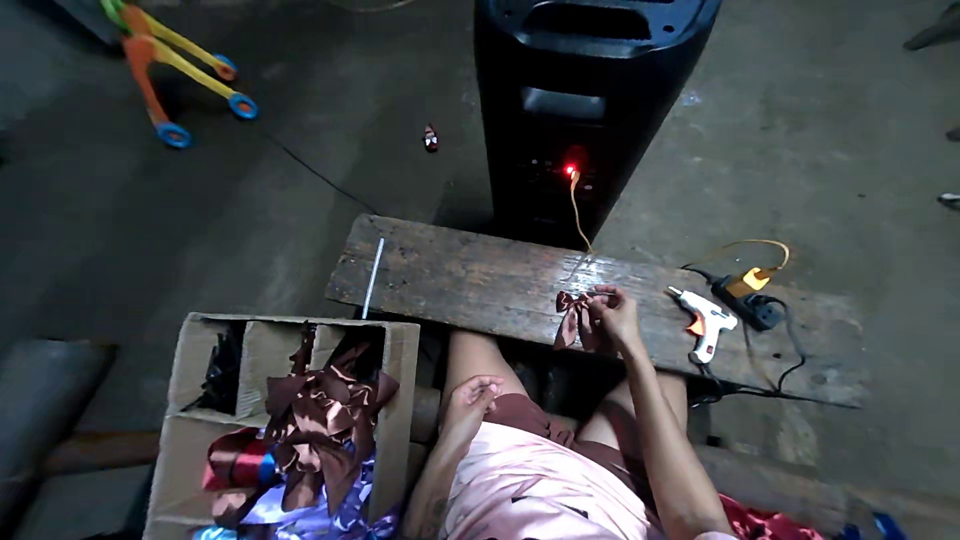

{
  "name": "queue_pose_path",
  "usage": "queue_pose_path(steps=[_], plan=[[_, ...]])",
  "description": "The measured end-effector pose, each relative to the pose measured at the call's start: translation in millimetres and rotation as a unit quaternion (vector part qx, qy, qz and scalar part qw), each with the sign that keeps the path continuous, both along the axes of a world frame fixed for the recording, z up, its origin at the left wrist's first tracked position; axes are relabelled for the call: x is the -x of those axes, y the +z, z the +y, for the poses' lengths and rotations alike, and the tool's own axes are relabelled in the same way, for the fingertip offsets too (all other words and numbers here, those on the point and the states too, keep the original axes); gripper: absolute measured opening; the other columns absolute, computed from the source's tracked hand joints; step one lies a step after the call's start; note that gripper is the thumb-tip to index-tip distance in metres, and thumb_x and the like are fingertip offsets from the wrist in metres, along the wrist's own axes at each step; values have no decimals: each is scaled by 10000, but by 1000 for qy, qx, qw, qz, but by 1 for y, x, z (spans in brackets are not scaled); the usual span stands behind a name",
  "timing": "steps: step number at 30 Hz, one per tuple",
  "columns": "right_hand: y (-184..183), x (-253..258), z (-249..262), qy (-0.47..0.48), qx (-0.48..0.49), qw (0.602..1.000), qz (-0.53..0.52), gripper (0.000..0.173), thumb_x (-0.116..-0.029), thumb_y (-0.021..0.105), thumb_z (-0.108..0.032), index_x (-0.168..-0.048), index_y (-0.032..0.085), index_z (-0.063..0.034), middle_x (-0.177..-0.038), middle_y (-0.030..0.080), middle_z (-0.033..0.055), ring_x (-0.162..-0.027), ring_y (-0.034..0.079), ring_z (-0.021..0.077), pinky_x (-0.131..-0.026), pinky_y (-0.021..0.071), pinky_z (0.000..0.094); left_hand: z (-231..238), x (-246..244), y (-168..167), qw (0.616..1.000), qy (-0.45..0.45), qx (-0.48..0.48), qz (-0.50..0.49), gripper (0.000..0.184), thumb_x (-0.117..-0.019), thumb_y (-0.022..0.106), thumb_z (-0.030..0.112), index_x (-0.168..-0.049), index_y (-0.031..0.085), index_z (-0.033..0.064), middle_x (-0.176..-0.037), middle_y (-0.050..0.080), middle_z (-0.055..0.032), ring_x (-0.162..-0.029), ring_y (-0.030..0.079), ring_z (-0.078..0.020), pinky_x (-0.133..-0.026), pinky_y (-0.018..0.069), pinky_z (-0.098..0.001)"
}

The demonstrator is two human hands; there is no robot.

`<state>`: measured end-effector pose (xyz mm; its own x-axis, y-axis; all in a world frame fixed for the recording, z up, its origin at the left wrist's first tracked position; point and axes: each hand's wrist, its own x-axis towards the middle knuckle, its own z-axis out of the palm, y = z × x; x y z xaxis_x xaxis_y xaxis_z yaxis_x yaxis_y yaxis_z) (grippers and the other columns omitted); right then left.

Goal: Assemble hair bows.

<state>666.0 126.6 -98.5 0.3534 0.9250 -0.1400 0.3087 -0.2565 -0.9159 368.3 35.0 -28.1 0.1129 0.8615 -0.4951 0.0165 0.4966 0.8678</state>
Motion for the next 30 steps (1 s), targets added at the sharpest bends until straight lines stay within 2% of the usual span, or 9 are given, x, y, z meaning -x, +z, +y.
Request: queue_pose_path(steps=[4, 8, 10, 13, 17, 21, 23, 26, 30], plan=[[26, -6, -18, -60, -44, 996, -52, 367, -983, 692, -163, -1289, 610, 22, -1209, 669, 223, -1019, 683, 300, -895, 559, 479, -5, -1, -4, 1000, 25, 2, -1, 154, -1002, 529, -44, -1099, 649, -52, -882, 649, -15, -703, 594, -36, -690, 525, -187], [64, 27, -70, -21, -95, 995, -22, 131, -918, 716, -72, -971, 720, 47, -877, 721, 76, -769, 664, 70, -753, 568, 272, -5, -16, 4, 1000, 2, 6, 4, 125, -953, 623, -42, -1077, 641, -49, -886, 666, -14, -741, 626, -37, -711, 542, -198], [71, 51, -100, 25, -100, 993, 51, 79, -880, 741, -53, -909, 744, 20, -860, 751, 17, -778, 684, 1, -762, 575, 196, -5, -30, 6, 1000, -20, -7, -14, 145, -922, 665, -22, -1063, 636, -39, -865, 663, -1, -749, 633, -34, -718, 548, -202], [75, 74, -131, 59, -78, 983, 155, 34, -856, 751, -56, -821, 753, -55, -783, 736, -71, -706, 654, -41, -678, 553, 164, -6, -51, 5, 996, -44, -38, -73, 82, -910, 665, -14, -982, 631, 2, -803, 647, 48, -715, 619, -8, -699, 540, -187], [81, 87, -148, 76, -72, 958, 266, 125, -890, 704, 17, -998, 763, -4, -889, 761, -32, -745, 689, 6, -709, 592, 189, -5, -60, 5, 988, -55, -29, -141, 58, -938, 624, -25, -943, 617, 32, -780, 652, 58, -697, 627, -12, -699, 553, -197], [82, 92, -149, 56, -77, 951, 293, 133, -906, 675, 29, -1016, 744, -2, -884, 758, -14, -741, 703, 49, -708, 612, 231, -7, -58, 9, 974, -100, 34, -201, 44, -991, 570, 20, -1017, 596, 45, -828, 668, 41, -724, 648, -40, -707, 569, -224], [83, 93, -151, 72, -108, 957, 259, 102, -917, 684, -20, -986, 759, -26, -887, 766, -27, -745, 714, 50, -696, 622, 237, -10, -56, 12, 963, -118, 56, -235, 56, -1012, 547, 42, -1033, 591, 70, -826, 666, 50, -718, 634, -35, -682, 551, -217], [82, 92, -152, 142, -192, 958, 156, 103, -970, 682, -165, -1002, 768, -118, -969, 753, -104, -846, 695, -12, -774, 600, 182, -14, -48, 18, 963, -120, 39, -238, 48, -999, 576, 35, -1033, 582, 68, -816, 642, 61, -688, 586, -10, -639, 501, -190], [79, 90, -145, 238, -213, 943, 95, 126, -1000, 636, -195, -995, 720, -103, -974, 715, -103, -893, 655, -54, -815, 563, 140, -18, -34, 24, 974, -91, 10, -207, 135, -943, 637, -12, -1057, 578, 29, -840, 630, 45, -709, 574, -5, -638, 475, -179]])
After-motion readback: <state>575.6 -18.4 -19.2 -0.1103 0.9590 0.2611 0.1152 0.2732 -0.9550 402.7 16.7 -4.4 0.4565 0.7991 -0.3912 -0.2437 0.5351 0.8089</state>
